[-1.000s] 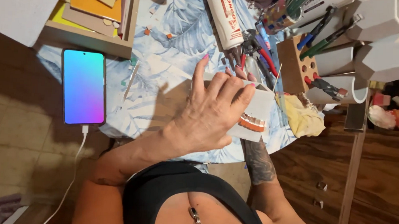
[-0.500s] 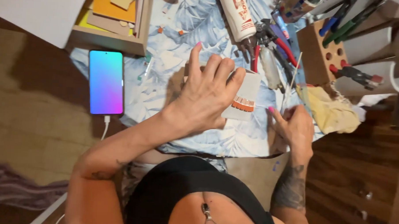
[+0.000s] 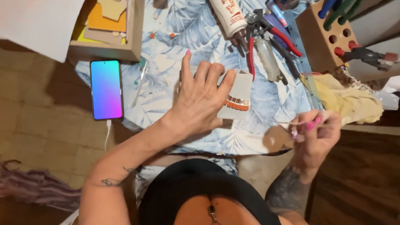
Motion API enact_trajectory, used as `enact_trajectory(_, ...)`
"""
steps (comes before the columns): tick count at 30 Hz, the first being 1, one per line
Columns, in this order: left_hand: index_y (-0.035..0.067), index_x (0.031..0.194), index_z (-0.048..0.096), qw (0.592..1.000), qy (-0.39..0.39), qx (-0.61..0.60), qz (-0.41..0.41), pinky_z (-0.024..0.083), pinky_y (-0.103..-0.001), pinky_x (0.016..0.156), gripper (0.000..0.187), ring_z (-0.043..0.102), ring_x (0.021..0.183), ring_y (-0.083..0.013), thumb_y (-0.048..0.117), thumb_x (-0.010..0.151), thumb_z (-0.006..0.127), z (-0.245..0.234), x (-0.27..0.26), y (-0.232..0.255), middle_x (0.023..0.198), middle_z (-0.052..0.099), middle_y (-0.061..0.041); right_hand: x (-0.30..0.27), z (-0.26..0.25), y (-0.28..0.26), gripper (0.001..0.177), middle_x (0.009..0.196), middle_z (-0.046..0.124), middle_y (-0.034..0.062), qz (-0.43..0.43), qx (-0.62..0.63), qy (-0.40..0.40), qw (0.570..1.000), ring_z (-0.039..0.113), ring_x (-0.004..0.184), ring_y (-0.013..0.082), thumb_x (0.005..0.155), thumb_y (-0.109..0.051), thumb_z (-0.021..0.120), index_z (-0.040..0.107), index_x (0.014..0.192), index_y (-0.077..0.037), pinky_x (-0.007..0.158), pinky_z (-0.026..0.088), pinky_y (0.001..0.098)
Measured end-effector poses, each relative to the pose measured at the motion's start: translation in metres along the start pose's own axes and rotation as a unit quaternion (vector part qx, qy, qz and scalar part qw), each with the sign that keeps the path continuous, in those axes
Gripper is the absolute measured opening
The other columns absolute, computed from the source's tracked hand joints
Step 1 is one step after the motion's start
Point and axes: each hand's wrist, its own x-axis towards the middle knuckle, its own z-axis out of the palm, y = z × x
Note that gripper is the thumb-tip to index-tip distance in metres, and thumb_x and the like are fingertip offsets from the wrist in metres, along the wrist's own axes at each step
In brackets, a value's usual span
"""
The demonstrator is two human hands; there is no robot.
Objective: Decorating a white box by applying glue and placing small orange mosaic tiles in a pattern.
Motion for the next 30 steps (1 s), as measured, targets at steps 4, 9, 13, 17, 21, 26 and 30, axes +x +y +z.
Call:
enact_trajectory(4, 0.006, 0.106, 0.044, 1.0, -0.011, 0.021, 0.007, 0.028, -0.06, 0.088, 0.077, 0.043, 0.078, -0.0247, 0.027, 0.037, 0.069, 0.006, 0.005, 0.008, 0.091, 0.042, -0.01, -0.01, 0.006, 0.02, 0.011, 0.065, 0.044, -0.0034, -0.112, 0.117, -0.059, 0.985, 0.046, 0.053, 0.0069, 0.085, -0.008, 0.049, 0.041, 0.09, -0.014, 0.043, 0.044, 0.0161)
enact_trajectory(9, 0.005, 0.111, 0.043, 0.999, -0.044, 0.025, 0.015, 0.026, -0.061, 0.088, 0.089, 0.042, 0.08, -0.0255, 0.055, 0.043, 0.072, 0.008, 0.008, 0.012, 0.095, 0.043, -0.011, -0.036, 0.029, 0.037, 0.014, 0.081, 0.057, 0.0096, -0.067, 0.077, 0.013, 0.995, 0.058, 0.064, 0.0149, 0.091, -0.012, 0.045, 0.047, 0.101, -0.002, 0.055, 0.053, 0.0219)
enact_trajectory(13, 0.006, 0.109, 0.043, 0.999, -0.041, 0.029, 0.011, 0.028, -0.06, 0.086, 0.083, 0.042, 0.078, -0.0258, 0.033, 0.036, 0.071, 0.007, 0.011, 0.013, 0.093, 0.043, -0.01, -0.04, 0.057, 0.026, 0.012, 0.088, 0.051, 0.0156, -0.015, -0.133, 0.087, 0.987, 0.056, 0.063, 0.0165, 0.086, -0.007, 0.048, 0.046, 0.094, 0.001, 0.064, 0.048, 0.0224)
enact_trajectory(17, 0.005, 0.11, 0.043, 0.998, -0.046, 0.026, 0.019, 0.026, -0.06, 0.088, 0.084, 0.043, 0.079, -0.0264, 0.034, 0.036, 0.071, 0.007, 0.012, 0.013, 0.094, 0.044, -0.011, -0.037, 0.076, 0.032, 0.008, 0.077, 0.051, 0.0125, -0.113, -0.124, 0.08, 0.983, 0.053, 0.066, 0.019, 0.089, -0.011, 0.041, 0.035, 0.089, -0.005, 0.061, 0.045, 0.0255)
enact_trajectory(21, 0.004, 0.112, 0.044, 0.998, -0.047, 0.019, 0.026, 0.026, -0.06, 0.088, 0.088, 0.043, 0.078, -0.0252, 0.037, 0.036, 0.074, 0.006, 0.011, 0.014, 0.095, 0.044, -0.01, -0.038, 0.095, 0.022, 0.01, 0.08, 0.05, 0.0189, -0.069, -0.164, 0.125, 0.976, 0.051, 0.05, 0.0155, 0.089, -0.012, 0.04, 0.035, 0.087, -0.004, 0.046, 0.046, 0.0224)
enact_trajectory(26, 0.003, 0.114, 0.045, 0.998, -0.061, 0.013, 0.025, 0.024, -0.061, 0.089, 0.09, 0.042, 0.079, -0.0254, 0.037, 0.035, 0.072, 0.003, 0.012, 0.015, 0.097, 0.045, -0.011, -0.032, 0.101, 0.015, 0.012, 0.075, 0.053, 0.0167, -0.1, -0.223, 0.146, 0.959, 0.049, 0.047, 0.0138, 0.089, -0.013, 0.04, 0.038, 0.083, -0.003, 0.043, 0.044, 0.0218)
enact_trajectory(30, 0.004, 0.115, 0.044, 0.997, -0.065, 0.026, 0.023, 0.024, -0.061, 0.091, 0.095, 0.042, 0.08, -0.0244, 0.045, 0.035, 0.073, 0.003, 0.01, 0.015, 0.097, 0.044, -0.009, -0.037, 0.095, 0.024, 0.012, 0.078, 0.055, 0.0176, -0.109, -0.263, 0.132, 0.95, 0.054, 0.059, 0.0193, 0.089, -0.013, 0.04, 0.039, 0.084, -0.002, 0.053, 0.046, 0.0252)
